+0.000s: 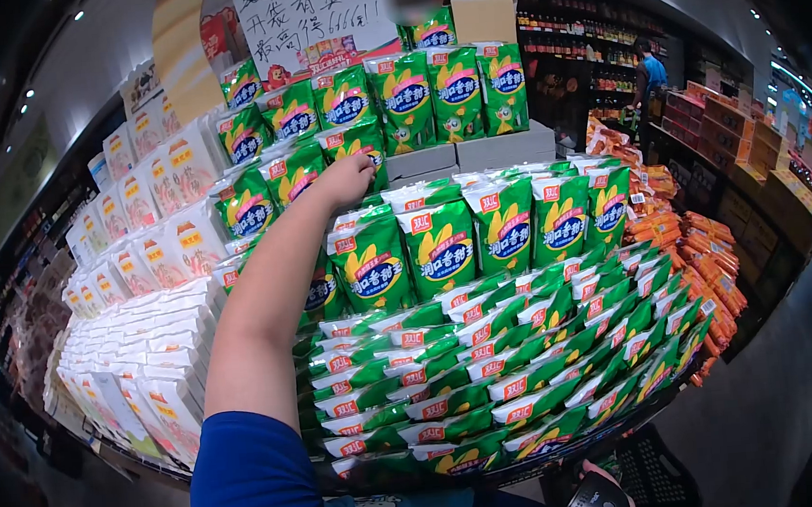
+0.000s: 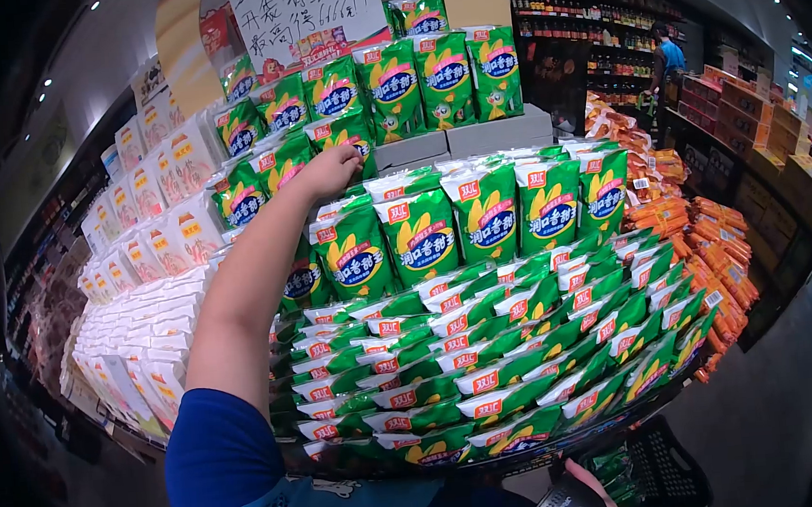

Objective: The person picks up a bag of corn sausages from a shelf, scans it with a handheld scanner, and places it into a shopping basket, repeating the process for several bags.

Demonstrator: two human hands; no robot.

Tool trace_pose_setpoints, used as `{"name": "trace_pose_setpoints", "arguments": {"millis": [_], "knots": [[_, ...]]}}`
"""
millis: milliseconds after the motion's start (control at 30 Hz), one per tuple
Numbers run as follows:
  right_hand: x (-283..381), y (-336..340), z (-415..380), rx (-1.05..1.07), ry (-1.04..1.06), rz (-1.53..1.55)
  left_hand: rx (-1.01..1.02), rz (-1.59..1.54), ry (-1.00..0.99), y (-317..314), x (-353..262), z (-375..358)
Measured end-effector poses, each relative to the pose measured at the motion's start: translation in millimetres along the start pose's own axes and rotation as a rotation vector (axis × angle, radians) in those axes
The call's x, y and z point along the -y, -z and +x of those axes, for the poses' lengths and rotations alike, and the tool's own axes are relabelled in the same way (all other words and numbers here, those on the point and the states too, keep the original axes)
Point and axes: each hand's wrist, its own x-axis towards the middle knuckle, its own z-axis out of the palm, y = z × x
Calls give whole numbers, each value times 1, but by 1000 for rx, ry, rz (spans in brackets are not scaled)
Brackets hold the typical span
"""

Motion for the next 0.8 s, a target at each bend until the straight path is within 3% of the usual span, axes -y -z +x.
{"name": "trace_pose_setpoints", "arguments": {"millis": [367, 467, 667, 800], "knots": [[5, 0, 5, 13, -17, 8, -1, -15, -55, -4, 6, 1], [3, 2, 6, 24, -16, 12, 32, -31, -7, -5, 5, 3], [4, 5, 5, 24, -58, 15, 146, 255, 99, -1, -14, 5], [3, 7, 3, 14, -52, 28, 219, 196, 159, -7, -4, 15]]}}
